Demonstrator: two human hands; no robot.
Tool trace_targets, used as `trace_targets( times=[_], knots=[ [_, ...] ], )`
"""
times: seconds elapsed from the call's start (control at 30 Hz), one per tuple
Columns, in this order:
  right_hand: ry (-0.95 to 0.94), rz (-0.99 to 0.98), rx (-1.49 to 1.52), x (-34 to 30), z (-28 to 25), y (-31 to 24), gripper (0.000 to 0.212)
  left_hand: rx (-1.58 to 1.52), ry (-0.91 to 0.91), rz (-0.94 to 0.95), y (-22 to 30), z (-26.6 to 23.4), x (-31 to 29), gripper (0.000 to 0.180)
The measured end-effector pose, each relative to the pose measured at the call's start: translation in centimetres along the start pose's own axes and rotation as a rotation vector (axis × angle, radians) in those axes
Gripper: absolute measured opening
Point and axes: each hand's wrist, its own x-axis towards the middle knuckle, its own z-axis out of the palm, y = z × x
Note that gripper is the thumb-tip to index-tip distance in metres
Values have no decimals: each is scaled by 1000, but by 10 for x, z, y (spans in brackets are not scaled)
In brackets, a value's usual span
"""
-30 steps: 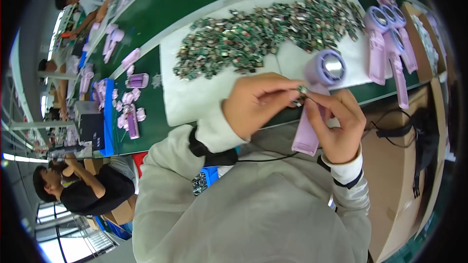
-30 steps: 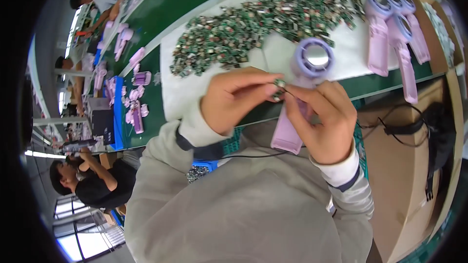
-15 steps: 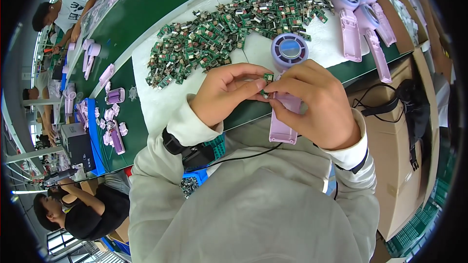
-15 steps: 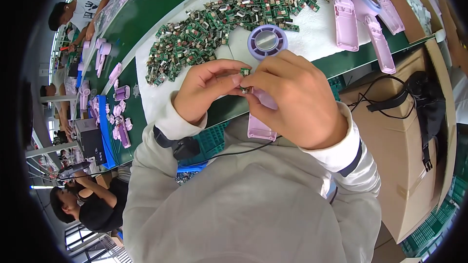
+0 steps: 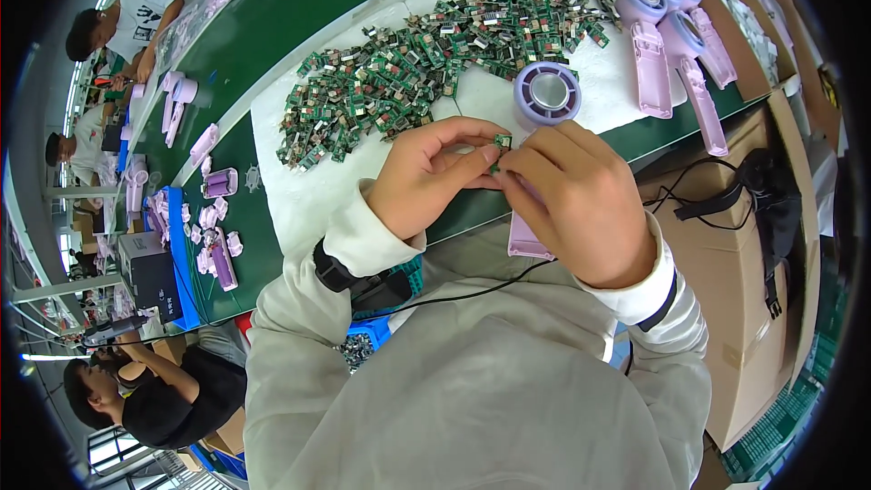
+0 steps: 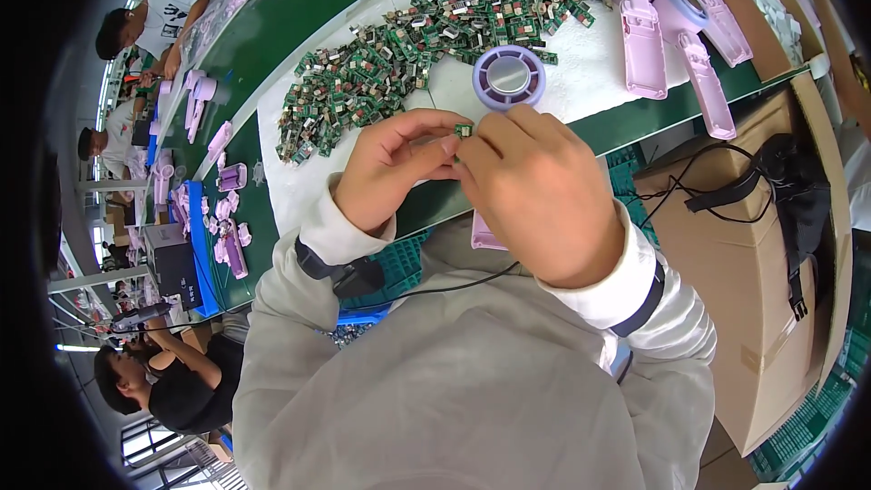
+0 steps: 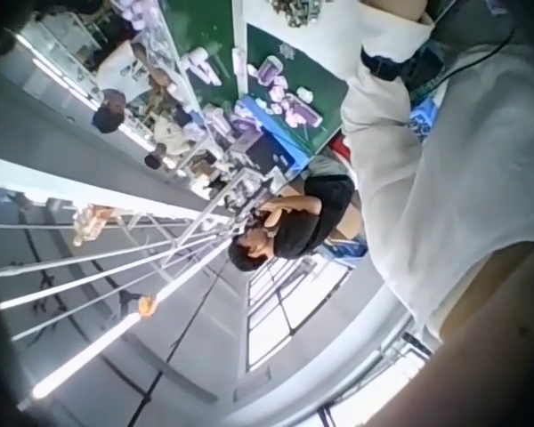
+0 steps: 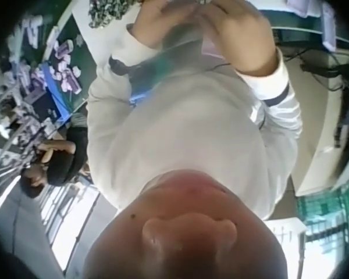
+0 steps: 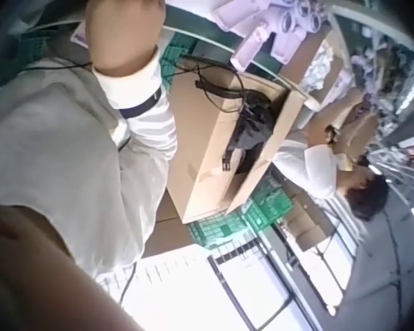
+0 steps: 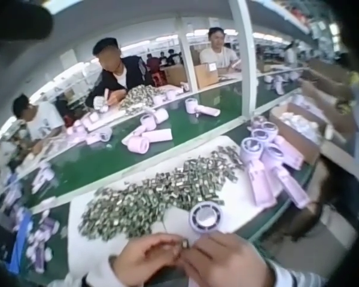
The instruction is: The person picks up a pink fan housing and a circuit board, connects a wire to the board, and fits the board into the housing. They then set the assembly down and repeat the process with another fan housing and circuit board.
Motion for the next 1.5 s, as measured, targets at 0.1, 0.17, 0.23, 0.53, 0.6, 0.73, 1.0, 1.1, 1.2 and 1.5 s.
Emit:
trace_targets(
  times=[0.1, 0.17, 0.23, 0.53, 0.6, 0.73, 1.0, 1.1, 1.2, 1.5],
  knots=[
    [198, -40, 36, -2, 3, 6, 14, -50, 17, 39, -5, 2, 0, 28],
    [205, 12, 36, -8, 6, 7, 14, -78, 23, 58, -7, 4, -1, 28],
    [221, 116, 38, -15, 10, 7, 13, -33, 47, 99, -9, 6, -3, 27],
    [353, 116, 89, -20, 24, 11, 19, 46, 72, 164, -11, 13, -6, 26],
    [368, 95, 72, -18, 24, 8, 20, 38, 74, 178, -12, 13, -8, 26],
    [360, 88, 75, -15, 23, 5, 20, 39, 89, 219, -14, 17, -9, 27],
    [317, 118, 125, -14, 20, 8, 17, 300, 159, 350, -13, 20, -12, 25],
    [306, 113, 140, -14, 18, 10, 17, 492, 181, 435, -11, 20, -12, 24],
    [303, 108, 152, -13, 16, 12, 17, 625, 213, 521, -9, 22, -13, 24],
    [285, 53, 190, -18, 12, 10, 17, 884, 243, 700, -14, 29, -16, 32]
  ],
)
